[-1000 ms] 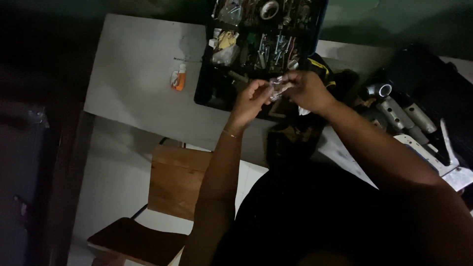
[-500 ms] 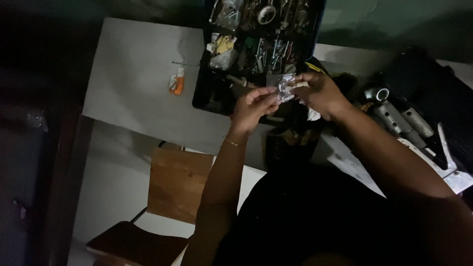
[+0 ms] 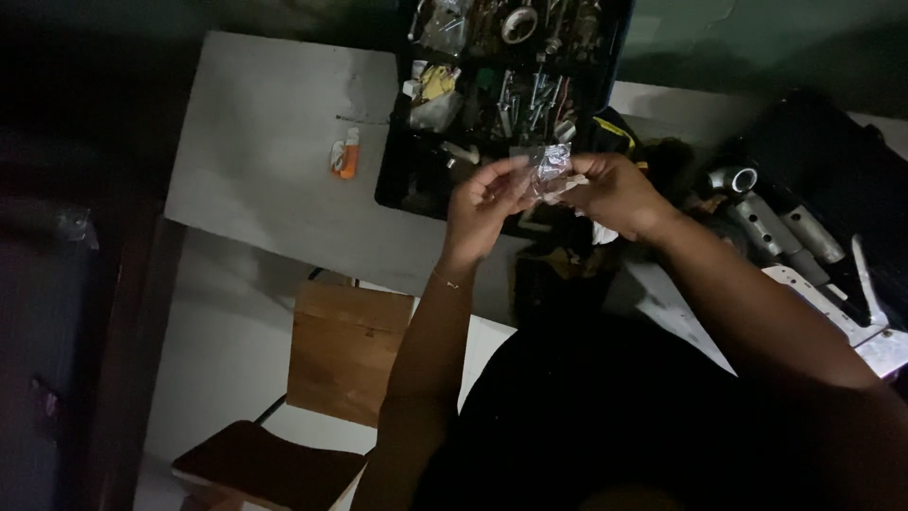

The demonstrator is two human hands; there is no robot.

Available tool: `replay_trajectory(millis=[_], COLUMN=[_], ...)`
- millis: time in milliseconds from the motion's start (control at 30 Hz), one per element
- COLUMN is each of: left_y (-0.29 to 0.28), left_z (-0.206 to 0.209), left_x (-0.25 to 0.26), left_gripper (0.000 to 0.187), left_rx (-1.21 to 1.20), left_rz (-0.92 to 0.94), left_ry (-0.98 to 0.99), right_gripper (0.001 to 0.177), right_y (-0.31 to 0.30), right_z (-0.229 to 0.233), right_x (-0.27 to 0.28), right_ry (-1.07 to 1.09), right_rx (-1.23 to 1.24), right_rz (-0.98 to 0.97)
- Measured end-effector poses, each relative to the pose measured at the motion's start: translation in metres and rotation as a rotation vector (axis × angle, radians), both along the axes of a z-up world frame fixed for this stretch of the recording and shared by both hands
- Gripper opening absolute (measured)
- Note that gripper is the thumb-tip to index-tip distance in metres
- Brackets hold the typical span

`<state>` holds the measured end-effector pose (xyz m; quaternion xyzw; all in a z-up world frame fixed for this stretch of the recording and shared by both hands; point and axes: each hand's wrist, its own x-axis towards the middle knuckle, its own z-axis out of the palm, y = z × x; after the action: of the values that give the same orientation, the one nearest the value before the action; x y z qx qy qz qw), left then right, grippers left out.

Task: Searching through a toolbox and organizing hardware and tools on a table

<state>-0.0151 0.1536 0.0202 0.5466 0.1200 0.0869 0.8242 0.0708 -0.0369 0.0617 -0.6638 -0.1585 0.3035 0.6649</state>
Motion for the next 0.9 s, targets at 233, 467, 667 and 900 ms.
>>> replay_trajectory(millis=[233,467,667,900], left_y=[0.007,-0.02,-0.013,-0.011], left_z=[0.004,0.009,0.019,0.004], left_x=[-0.004,-0.013,-0.015,-0.006], left_gripper=[0.03,0.031,0.052,0.026], left_rx=[-0.026,0.071,0.15,0.045], left_rz=[0.016,0.236,0.144,0.234], left_ry=[-0.025,-0.011,-0.029,-0.001], right_gripper=[0.023,0.028,0.024,0.024], right_y=[-0.001,0.016,0.011,0.012], right_z=[-0.01,0.007,0.0,-0.016], right_x=[0.004,-0.021,-0.017,-0.013], right_ry=[0.051,0.112,-0.047,-0.028], right_rx=[0.037,0.159,0.02,0.078], right_rz=[-0.109,-0.145,-0.014,-0.078])
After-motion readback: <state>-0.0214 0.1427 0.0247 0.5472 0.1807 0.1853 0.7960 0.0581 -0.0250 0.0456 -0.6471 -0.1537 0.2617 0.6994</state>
